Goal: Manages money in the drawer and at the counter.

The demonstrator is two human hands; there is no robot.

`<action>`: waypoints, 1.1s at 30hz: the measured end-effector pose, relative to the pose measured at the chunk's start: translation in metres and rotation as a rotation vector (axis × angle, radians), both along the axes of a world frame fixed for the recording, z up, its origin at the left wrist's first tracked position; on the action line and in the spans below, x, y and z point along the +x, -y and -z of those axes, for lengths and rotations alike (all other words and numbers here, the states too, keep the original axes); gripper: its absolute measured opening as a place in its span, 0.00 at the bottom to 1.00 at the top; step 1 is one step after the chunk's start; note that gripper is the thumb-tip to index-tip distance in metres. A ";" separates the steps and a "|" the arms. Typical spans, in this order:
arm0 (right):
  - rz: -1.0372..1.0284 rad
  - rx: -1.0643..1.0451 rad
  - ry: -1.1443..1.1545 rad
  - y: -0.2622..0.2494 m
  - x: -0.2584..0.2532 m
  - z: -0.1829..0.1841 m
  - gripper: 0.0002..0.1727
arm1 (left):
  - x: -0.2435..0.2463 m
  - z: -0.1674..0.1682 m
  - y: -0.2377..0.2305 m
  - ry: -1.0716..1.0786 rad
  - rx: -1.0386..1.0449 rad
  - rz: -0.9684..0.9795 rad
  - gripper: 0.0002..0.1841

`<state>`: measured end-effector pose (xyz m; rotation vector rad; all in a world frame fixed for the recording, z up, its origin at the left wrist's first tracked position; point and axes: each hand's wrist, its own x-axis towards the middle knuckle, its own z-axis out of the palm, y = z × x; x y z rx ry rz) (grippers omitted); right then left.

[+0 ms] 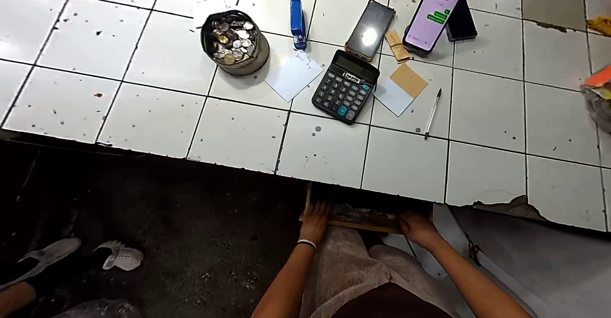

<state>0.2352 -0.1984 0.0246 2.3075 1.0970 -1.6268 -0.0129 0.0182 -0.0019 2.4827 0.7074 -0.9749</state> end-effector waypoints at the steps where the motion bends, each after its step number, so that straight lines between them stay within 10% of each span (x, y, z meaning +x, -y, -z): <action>1: 0.011 0.032 0.087 -0.013 0.003 -0.003 0.24 | 0.004 -0.001 -0.003 -0.011 -0.033 0.000 0.31; 7: 0.134 -0.208 0.141 -0.075 0.014 -0.018 0.32 | 0.019 -0.011 -0.007 -0.124 -0.105 0.056 0.23; 22: 0.165 -0.290 0.033 -0.048 0.029 0.021 0.40 | 0.085 -0.038 -0.018 -0.335 -0.342 0.062 0.31; 33: 0.252 0.313 0.158 0.021 -0.033 0.012 0.24 | 0.125 -0.018 0.052 -0.020 -0.477 0.196 0.41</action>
